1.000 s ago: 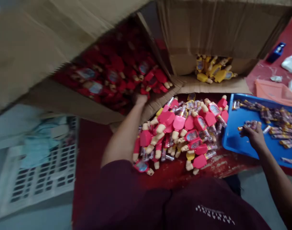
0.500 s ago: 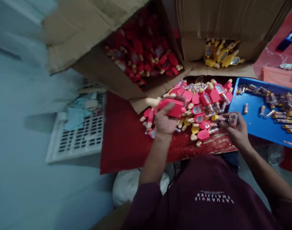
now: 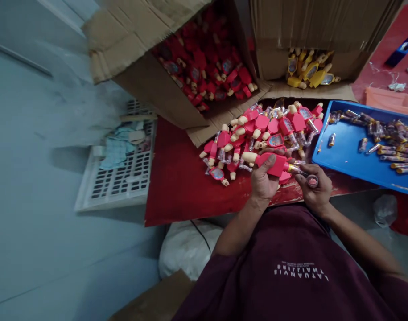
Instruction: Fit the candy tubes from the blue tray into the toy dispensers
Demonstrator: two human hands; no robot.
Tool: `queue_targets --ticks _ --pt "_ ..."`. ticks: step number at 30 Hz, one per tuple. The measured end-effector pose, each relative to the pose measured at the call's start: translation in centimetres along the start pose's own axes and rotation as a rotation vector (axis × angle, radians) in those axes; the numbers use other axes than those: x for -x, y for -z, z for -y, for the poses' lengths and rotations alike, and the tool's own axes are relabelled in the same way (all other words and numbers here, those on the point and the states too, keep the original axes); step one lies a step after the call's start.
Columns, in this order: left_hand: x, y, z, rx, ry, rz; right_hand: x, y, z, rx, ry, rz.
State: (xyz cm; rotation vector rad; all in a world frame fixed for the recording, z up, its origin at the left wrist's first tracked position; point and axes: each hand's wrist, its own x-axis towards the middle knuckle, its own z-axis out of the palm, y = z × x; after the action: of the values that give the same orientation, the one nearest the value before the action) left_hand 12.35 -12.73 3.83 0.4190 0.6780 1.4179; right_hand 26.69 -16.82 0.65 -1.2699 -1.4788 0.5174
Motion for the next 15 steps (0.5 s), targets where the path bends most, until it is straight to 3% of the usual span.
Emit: queue_targets --ticks 4,7,9,11,13,15 --pt "0.6 0.0 0.5 -0.022 -0.052 -0.008 0.4 0.4 0.0 -0.019 -0.04 0.049" --pt "0.8 0.1 0.7 -0.043 -0.025 -0.025 -0.1 0.6 0.3 -0.17 -0.366 0.11" --pt "0.8 0.4 0.8 -0.077 -0.003 -0.043 -0.7 0.9 0.5 -0.379 -0.657 0.255" --pt "0.7 0.8 0.8 -0.126 0.008 -0.055 -1.2 1.1 0.3 -0.532 -0.852 0.427" --pt "0.5 1.2 0.9 -0.141 0.009 -0.069 -1.2 1.2 0.0 -0.492 -0.826 0.466" --pt "0.3 1.6 0.9 -0.099 0.018 -0.102 -0.7 0.9 -0.4 -0.31 -0.59 0.352"
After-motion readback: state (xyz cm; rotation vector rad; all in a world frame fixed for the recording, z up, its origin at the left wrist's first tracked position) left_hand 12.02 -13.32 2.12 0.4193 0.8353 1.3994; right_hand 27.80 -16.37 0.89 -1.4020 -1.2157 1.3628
